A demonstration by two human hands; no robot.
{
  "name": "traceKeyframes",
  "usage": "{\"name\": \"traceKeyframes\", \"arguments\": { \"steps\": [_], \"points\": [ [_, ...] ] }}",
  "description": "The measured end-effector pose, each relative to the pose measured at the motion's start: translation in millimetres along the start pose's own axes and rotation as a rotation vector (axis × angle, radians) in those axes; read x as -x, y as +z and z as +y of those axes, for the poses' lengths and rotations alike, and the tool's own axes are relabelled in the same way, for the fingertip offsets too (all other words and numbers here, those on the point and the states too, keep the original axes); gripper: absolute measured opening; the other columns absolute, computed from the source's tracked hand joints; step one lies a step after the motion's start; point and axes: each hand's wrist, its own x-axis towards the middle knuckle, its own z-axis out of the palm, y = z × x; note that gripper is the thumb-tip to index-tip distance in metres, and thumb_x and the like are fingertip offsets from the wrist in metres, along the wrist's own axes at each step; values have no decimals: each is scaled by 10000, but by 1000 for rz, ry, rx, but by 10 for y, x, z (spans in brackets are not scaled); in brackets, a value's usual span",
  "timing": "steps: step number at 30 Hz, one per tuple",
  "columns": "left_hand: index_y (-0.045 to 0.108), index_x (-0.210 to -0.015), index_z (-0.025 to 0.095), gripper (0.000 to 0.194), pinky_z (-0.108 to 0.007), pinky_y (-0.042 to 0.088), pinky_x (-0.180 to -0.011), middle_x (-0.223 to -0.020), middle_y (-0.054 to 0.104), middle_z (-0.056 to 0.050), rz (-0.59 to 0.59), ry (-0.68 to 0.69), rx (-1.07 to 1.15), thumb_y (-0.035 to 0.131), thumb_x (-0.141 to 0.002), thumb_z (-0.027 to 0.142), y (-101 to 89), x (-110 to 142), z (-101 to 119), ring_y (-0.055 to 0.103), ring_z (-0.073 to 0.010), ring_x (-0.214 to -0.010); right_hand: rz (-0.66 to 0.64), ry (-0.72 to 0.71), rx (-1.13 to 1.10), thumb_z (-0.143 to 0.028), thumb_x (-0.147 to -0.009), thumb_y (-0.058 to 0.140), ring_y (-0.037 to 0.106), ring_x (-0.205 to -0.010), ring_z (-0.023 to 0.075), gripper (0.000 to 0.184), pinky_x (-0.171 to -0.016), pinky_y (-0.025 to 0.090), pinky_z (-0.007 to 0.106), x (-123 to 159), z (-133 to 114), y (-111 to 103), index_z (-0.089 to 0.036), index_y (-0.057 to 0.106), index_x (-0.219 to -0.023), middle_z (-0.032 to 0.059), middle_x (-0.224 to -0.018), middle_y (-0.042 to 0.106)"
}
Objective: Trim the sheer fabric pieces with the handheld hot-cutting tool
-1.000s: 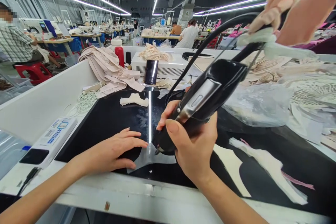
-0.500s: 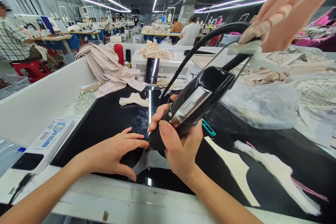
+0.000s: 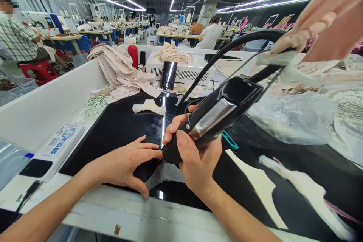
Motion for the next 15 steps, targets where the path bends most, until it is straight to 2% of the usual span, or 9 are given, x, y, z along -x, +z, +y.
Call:
{"name": "traceKeyframes", "arguments": {
  "steps": [5, 11, 15],
  "points": [
    [378, -1513, 313, 892, -603, 141, -1231, -1471, 556, -112, -11, 9, 6, 831, -759, 465, -19, -11, 21, 415, -309, -1442, -33, 10, -74, -202, -817, 684, 587, -576, 117, 331, -544, 544, 292, 66, -35, 8, -277, 473, -1060, -53, -802, 613],
    [387, -1512, 303, 920, -597, 133, -1235, -1515, 509, -121, -6, 21, 13, 857, -733, 440, -16, -19, 20, 396, -311, -1454, -44, 31, -54, -200, -853, 657, 654, -659, 153, 335, -637, 600, 355, 113, -50, 19, -275, 462, -1115, -39, -817, 618],
    [463, -1466, 281, 871, -590, 176, -1229, -1476, 554, -116, 20, 25, 20, 875, -713, 426, -2, -19, 15, 426, -322, -1432, -71, 38, -92, -229, -862, 669, 636, -650, 136, 297, -642, 593, 340, 132, -57, 41, -280, 477, -1083, -41, -836, 617]
  ]
}}
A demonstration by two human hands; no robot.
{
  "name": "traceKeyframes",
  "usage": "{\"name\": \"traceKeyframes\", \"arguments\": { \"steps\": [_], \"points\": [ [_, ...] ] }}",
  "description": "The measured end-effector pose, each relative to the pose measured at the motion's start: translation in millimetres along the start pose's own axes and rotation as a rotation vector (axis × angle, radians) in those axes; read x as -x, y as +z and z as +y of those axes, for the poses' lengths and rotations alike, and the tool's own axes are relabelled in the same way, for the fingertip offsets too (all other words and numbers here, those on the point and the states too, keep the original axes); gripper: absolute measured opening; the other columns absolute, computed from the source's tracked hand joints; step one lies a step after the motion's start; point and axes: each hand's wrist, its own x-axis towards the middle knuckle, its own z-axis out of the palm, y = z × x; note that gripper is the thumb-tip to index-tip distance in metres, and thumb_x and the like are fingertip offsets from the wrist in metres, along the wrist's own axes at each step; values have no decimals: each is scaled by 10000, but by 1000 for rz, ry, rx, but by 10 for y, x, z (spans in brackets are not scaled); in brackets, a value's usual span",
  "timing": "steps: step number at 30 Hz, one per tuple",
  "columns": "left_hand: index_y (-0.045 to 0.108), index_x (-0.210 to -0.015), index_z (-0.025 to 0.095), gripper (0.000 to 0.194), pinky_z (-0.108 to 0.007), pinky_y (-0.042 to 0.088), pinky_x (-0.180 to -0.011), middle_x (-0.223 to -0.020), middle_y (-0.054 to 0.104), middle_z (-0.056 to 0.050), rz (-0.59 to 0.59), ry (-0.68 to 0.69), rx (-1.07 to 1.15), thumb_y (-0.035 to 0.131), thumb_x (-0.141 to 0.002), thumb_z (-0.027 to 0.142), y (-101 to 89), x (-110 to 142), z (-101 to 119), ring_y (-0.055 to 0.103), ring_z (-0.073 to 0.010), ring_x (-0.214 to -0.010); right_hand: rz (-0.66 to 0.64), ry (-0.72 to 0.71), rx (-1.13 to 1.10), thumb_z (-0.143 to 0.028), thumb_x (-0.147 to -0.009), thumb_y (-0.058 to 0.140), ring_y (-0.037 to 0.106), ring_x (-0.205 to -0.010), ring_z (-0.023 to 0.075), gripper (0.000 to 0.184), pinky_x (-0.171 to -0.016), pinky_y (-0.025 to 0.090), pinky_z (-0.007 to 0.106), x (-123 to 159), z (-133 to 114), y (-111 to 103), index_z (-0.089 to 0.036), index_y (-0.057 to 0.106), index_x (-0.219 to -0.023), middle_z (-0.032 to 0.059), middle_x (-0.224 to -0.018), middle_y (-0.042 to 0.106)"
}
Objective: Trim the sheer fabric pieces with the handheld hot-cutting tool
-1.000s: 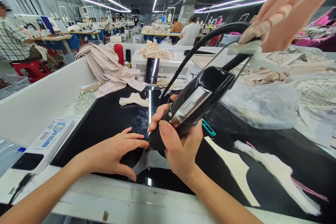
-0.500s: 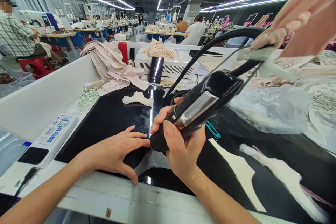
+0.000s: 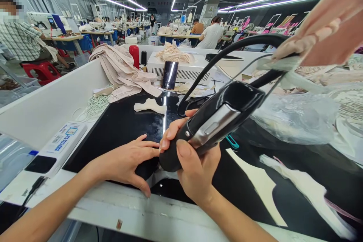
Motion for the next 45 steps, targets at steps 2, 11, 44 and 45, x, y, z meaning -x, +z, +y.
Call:
{"name": "traceKeyframes", "arguments": {
  "steps": [2, 11, 44, 45],
  "points": [
    [519, -1422, 263, 817, -575, 222, -1223, -1446, 582, -110, -1, -15, -9, 880, -706, 420, -2, -3, 12, 434, -325, -1425, -22, 6, -18, -257, -863, 680, 628, -656, 139, 291, -633, 587, 335, 26, -4, 19, -278, 472, -1066, -32, -848, 615],
    [492, -1454, 270, 851, -593, 250, -1204, -1440, 578, -120, 24, -40, -8, 881, -707, 389, 3, 7, 28, 472, -347, -1395, -34, 42, 18, -284, -867, 668, 621, -652, 148, 284, -634, 580, 352, 82, -8, 42, -264, 465, -1065, -11, -856, 626],
    [628, -1268, 236, 473, -505, 494, -1040, -1303, 602, -92, 337, -307, -242, 762, -833, 366, 446, -287, 253, 562, -317, -1210, 161, -108, 259, -248, -766, 713, 569, -600, 144, 300, -595, 522, 326, -340, -69, -302, -265, 471, -943, -31, -764, 600],
    [624, -1273, 235, 478, -511, 489, -1044, -1308, 600, -94, 336, -311, -242, 759, -835, 370, 456, -286, 250, 557, -320, -1217, 162, -110, 263, -251, -764, 710, 570, -603, 146, 300, -602, 523, 330, -340, -58, -302, -265, 472, -946, -30, -761, 603]
  ]
}}
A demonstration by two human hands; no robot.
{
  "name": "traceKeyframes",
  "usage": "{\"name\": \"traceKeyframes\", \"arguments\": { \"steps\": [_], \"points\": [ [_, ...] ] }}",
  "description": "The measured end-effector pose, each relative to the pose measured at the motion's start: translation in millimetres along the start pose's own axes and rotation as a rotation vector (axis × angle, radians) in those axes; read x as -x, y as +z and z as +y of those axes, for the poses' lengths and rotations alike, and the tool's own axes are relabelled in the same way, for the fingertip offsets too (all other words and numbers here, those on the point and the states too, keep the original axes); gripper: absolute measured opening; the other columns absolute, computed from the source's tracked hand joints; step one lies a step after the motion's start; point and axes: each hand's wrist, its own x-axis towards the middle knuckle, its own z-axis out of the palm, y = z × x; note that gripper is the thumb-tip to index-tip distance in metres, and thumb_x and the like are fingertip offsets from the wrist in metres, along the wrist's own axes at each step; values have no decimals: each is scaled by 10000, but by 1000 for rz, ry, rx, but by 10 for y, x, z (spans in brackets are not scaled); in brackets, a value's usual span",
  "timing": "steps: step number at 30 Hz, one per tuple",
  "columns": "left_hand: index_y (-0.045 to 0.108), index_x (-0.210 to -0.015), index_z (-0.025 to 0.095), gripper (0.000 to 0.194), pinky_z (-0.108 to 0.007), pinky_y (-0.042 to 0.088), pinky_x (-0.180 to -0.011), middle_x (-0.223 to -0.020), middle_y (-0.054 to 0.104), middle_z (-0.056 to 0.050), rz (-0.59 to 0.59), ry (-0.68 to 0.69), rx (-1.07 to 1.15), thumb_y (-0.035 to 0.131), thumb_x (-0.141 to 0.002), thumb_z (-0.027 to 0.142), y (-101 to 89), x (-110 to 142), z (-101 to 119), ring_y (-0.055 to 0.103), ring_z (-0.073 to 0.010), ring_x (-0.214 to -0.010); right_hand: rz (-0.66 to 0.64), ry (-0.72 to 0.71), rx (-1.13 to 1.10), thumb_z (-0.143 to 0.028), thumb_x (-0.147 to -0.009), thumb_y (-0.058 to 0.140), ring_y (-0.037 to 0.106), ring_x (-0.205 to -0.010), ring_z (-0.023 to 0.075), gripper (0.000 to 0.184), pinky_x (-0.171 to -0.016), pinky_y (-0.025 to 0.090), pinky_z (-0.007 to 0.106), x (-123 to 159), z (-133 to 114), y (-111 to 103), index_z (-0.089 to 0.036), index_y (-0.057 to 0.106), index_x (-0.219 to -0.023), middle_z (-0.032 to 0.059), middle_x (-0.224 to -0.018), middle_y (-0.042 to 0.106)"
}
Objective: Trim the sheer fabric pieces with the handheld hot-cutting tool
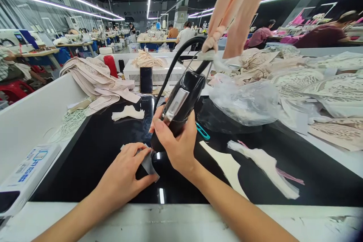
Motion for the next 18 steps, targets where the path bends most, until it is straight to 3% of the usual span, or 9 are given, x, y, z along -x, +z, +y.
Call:
{"name": "traceKeyframes", "arguments": {
  "steps": [11, 18],
  "points": [
    [593, -1311, 217, 510, -528, 471, -1053, -1345, 567, -104, -44, -24, 8, 734, -843, 360, -7, 24, 5, 520, -330, -1250, -1, -6, 28, -254, -787, 697, 570, -606, 133, 279, -598, 522, 307, 27, 94, -24, -259, 465, -942, -35, -775, 595],
    [585, -1316, 232, 514, -541, 439, -1088, -1370, 551, -102, -65, -36, 18, 733, -843, 368, -11, 26, 14, 512, -324, -1267, -31, 50, -58, -226, -803, 680, 562, -575, 120, 266, -572, 511, 299, 50, -20, -25, -258, 455, -940, -45, -762, 580]
  ]
}}
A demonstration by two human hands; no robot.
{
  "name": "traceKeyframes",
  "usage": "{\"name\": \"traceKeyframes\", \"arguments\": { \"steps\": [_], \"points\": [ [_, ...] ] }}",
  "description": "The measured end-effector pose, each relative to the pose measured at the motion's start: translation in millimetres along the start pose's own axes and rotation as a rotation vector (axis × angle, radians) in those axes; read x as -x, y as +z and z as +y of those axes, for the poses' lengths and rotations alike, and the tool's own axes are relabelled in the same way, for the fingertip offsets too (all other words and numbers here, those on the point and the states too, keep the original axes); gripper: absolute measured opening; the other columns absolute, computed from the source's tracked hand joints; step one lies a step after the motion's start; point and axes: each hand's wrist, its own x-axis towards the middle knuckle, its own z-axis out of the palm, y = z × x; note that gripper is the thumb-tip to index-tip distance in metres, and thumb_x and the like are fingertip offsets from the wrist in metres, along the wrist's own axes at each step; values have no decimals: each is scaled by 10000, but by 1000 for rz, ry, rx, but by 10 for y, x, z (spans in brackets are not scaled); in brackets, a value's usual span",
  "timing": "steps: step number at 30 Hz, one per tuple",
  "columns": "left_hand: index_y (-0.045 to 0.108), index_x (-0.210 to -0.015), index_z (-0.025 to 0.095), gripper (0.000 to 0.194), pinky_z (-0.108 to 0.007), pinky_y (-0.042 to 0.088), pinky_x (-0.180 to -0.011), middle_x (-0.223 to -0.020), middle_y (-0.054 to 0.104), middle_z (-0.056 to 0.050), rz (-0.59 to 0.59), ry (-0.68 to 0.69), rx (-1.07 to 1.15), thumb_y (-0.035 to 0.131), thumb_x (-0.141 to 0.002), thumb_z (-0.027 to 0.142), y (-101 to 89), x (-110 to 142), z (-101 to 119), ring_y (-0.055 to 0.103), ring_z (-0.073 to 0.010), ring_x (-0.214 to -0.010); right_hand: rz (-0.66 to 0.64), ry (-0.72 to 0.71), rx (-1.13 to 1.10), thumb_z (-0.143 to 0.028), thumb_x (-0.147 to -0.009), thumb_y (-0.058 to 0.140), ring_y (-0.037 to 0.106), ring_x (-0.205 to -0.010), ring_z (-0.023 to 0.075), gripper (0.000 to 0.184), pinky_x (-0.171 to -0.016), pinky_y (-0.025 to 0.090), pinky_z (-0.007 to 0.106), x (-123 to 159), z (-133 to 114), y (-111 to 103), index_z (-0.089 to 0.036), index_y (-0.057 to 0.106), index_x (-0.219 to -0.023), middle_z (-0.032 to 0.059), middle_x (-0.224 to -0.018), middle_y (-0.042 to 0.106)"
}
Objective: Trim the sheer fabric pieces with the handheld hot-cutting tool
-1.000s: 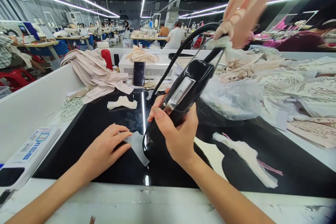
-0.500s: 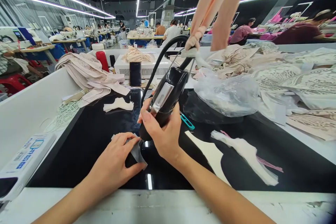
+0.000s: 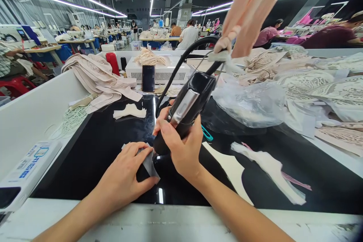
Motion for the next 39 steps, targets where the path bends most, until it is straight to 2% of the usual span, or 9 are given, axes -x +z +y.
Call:
{"name": "traceKeyframes", "arguments": {
  "steps": [4, 11, 19, 32, 35, 38, 39],
  "points": [
    [560, -1348, 243, 539, -560, 408, -1110, -1360, 556, -102, -9, 1, 6, 723, -849, 367, -15, -11, 14, 516, -324, -1263, -23, 9, -29, -197, -795, 695, 579, -584, 117, 303, -569, 527, 288, 56, -31, -5, -262, 452, -964, -56, -769, 598],
    [565, -1353, 259, 562, -530, 458, -1061, -1345, 564, -99, 2, -16, 13, 733, -827, 364, -19, -17, 32, 516, -334, -1242, 0, 22, 11, -189, -788, 694, 598, -601, 115, 283, -597, 536, 296, 82, -34, -5, -251, 473, -954, -50, -785, 622],
    [578, -1333, 244, 549, -543, 422, -1103, -1343, 578, -89, 52, 12, -21, 726, -812, 335, -4, 6, 25, 532, -324, -1241, 11, 60, -130, -177, -783, 698, 601, -614, 111, 306, -598, 566, 283, 153, -147, -72, -261, 523, -1019, -55, -797, 627],
    [561, -1338, 233, 563, -603, 350, -1150, -1351, 589, -103, 38, 15, 2, 741, -820, 358, -15, -5, 26, 548, -327, -1251, -3, 33, -11, -186, -800, 684, 614, -627, 123, 289, -617, 572, 305, 190, -147, -89, -261, 501, -1012, -46, -811, 628],
    [563, -1287, 231, 430, -577, 365, -1151, -1304, 627, -87, 80, 37, 61, 685, -886, 331, -30, 10, -4, 579, -286, -1222, -3, 21, 4, -188, -785, 704, 606, -609, 118, 292, -580, 552, 287, 145, -155, -139, -253, 494, -976, -50, -797, 632],
    [618, -1118, 227, 157, -584, 325, -1174, -1190, 685, -55, 131, 73, 61, 550, -980, 262, -27, 22, -50, 629, -229, -1138, 43, -7, 40, -198, -777, 715, 590, -582, 113, 288, -545, 534, 271, 59, -136, -245, -247, 498, -959, -55, -764, 627],
    [633, -1063, 230, 134, -588, 304, -1184, -1138, 701, -38, 130, 91, 55, 517, -999, 249, -20, 25, -63, 646, -210, -1094, 67, -21, 60, -206, -775, 720, 583, -571, 112, 285, -535, 527, 267, 24, -123, -292, -246, 505, -957, -57, -753, 625]
  ]
}}
